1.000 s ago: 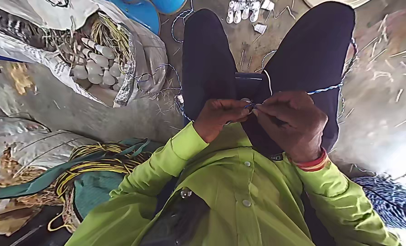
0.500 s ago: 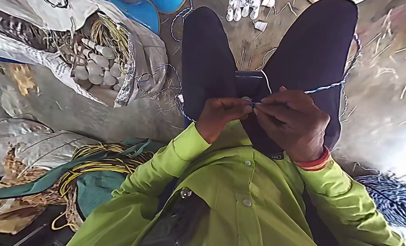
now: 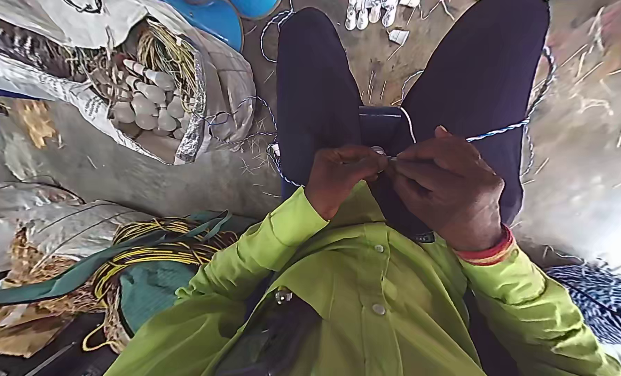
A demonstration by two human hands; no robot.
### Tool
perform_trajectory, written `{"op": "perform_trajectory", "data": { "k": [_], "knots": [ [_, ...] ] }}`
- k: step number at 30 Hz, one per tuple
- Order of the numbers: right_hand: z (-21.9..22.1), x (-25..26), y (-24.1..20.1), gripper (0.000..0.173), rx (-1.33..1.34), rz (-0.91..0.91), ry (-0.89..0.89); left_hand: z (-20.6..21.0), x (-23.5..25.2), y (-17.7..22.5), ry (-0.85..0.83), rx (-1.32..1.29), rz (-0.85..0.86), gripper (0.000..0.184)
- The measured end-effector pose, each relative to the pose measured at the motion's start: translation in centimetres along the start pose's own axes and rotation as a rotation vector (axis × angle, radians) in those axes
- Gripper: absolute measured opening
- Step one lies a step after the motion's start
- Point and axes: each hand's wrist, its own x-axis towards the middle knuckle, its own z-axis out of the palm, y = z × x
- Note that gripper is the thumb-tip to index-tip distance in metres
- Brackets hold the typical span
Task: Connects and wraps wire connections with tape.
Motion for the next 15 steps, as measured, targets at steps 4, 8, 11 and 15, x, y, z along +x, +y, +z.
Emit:
{"op": "perform_trajectory", "data": {
  "k": [4,8,11,15],
  "knots": [
    [-1.5,0.8,0.2,0.018,0.09,0.047,-0.04,-0.1,0.0,-0.3,-0.026,0.071,0.111,0.006],
    [-2.2,1.9,0.9,0.028,0.013,-0.058,-0.209,0.0,-0.1,-0.3,-0.062,0.184,0.189,0.004],
    [-2.3,2.3,1.7,0.026,0.004,-0.136,-0.301,-0.1,-0.1,0.1,-0.078,0.304,0.228,0.004],
    [-2.7,2.7,2.7,0.019,0.06,-0.204,-0.349,-0.3,-0.2,0.2,-0.122,0.387,0.252,0.006]
  ]
}}
